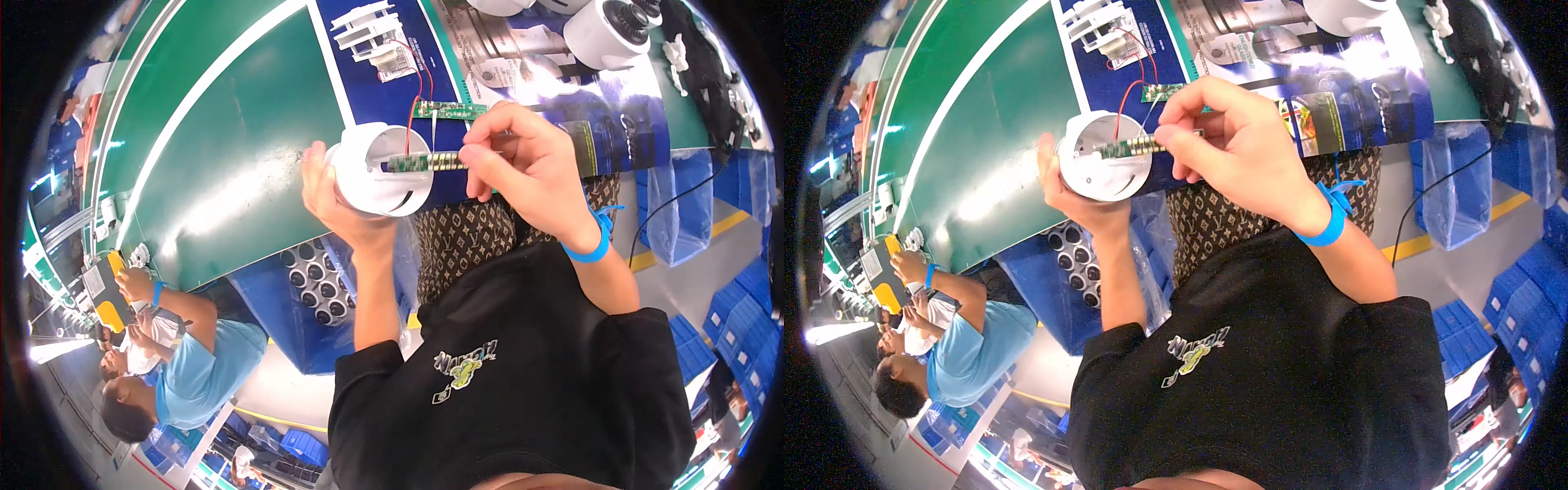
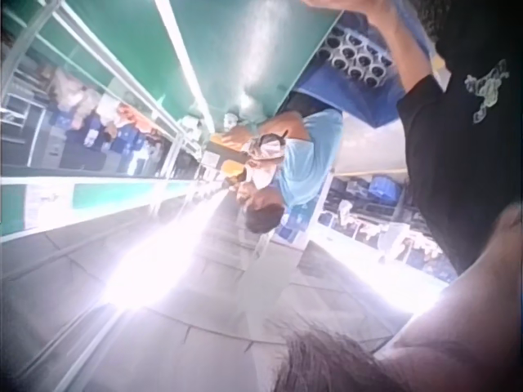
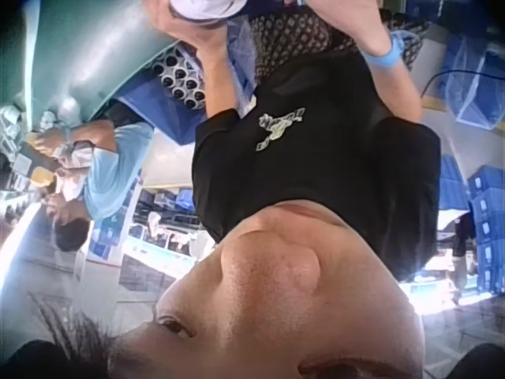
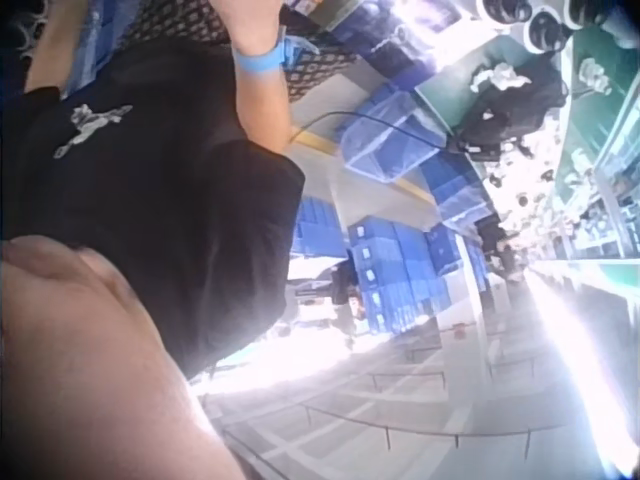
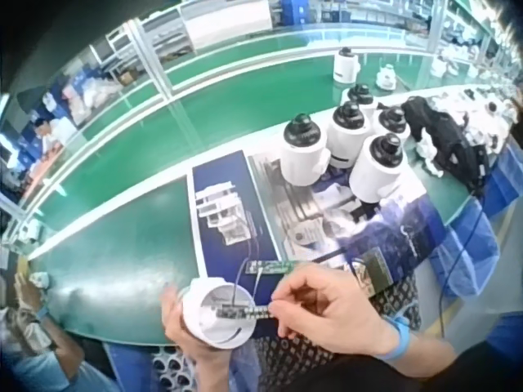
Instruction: The person places cylindrical components onto a sheet on the workbench, then picks up a plastic housing and an internal circuit board assembly and fits the board into the housing by hand.
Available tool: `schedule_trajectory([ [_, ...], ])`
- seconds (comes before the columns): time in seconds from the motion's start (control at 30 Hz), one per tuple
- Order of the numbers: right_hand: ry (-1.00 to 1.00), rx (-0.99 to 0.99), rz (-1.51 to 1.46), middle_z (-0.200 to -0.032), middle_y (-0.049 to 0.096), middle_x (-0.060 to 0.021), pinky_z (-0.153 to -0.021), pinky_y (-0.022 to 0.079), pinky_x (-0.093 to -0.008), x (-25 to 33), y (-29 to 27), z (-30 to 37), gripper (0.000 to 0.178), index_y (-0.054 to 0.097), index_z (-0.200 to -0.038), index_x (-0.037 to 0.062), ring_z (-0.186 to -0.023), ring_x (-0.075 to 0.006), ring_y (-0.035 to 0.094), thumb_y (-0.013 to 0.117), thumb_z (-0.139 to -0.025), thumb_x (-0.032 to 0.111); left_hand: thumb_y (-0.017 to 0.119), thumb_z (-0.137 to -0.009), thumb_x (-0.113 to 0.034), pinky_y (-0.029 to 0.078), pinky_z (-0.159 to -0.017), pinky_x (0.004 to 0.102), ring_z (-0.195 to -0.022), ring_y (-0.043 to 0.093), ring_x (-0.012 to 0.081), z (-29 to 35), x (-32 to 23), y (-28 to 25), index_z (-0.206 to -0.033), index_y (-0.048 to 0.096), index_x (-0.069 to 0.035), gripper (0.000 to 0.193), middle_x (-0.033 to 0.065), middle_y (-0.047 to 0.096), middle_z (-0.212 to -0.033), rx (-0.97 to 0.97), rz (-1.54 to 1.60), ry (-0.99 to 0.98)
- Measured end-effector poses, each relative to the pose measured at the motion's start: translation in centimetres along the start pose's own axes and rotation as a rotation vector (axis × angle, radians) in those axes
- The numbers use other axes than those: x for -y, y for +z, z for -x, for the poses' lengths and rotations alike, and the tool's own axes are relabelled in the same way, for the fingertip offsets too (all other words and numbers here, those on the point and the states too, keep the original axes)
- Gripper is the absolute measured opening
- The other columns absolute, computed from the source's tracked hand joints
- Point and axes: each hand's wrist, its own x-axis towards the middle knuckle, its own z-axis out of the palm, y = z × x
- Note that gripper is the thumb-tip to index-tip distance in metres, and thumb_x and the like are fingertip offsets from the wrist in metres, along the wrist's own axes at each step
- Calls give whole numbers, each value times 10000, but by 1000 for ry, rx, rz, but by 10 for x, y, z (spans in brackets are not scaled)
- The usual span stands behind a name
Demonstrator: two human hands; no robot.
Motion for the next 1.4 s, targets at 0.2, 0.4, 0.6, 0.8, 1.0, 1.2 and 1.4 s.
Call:
schedule_trajectory([
  [0.2,-178,110,373,-730,606,-109,-528,487,-300,-4,5,1,50,632,-869,-13,-571,-190,634,642,-843,29,861,-637,-371,337,-1038,483,-1230,421,383,6,-6,6,-1286,409,7,877,207,459,-1281,0,0,-85],
  [0.4,-117,57,210,-730,604,-107,-509,475,-301,4,11,4,86,659,-922,2,-543,-187,615,630,-842,14,865,-654,-324,358,-1038,458,-1231,420,358,11,1,7,-1335,314,4,936,192,407,-1290,2,-9,-9],
  [0.6,-263,55,227,-761,603,-102,-501,467,-297,-11,20,5,124,660,-954,16,-522,-191,597,611,-841,-1,853,-681,-362,412,-996,463,-1174,482,349,10,4,8,-1307,322,-22,888,195,431,-1260,-64,31,71],
  [0.8,-318,89,213,-758,584,-57,-439,442,-211,-11,18,7,143,666,-968,-23,-515,-99,593,577,-866,-69,839,-690,-317,404,-980,471,-1159,479,323,8,-3,11,-1271,322,-47,824,167,449,-1267,-75,83,21],
  [1.0,-335,86,200,-757,582,-58,-440,442,-217,-13,19,7,150,667,-962,-21,-513,-103,594,571,-861,-77,838,-695,-272,417,-981,466,-1161,486,331,8,-4,13,-1246,333,-53,778,174,452,-1269,-97,102,15],
  [1.2,-401,77,252,-747,580,-67,-441,437,-230,-13,20,7,150,665,-954,-27,-505,-118,592,589,-840,-87,832,-714,-362,454,-980,458,-1184,479,353,11,5,10,-1300,307,-31,854,206,411,-1282,-60,52,64],
  [1.4,-444,121,373,-785,607,-139,-618,479,-392,-5,16,5,99,648,-883,0,-712,-331,614,635,-785,-4,819,-731,-348,463,-974,465,-1189,476,357,13,3,11,-1300,309,-33,827,214,406,-1286,-71,80,47],
])
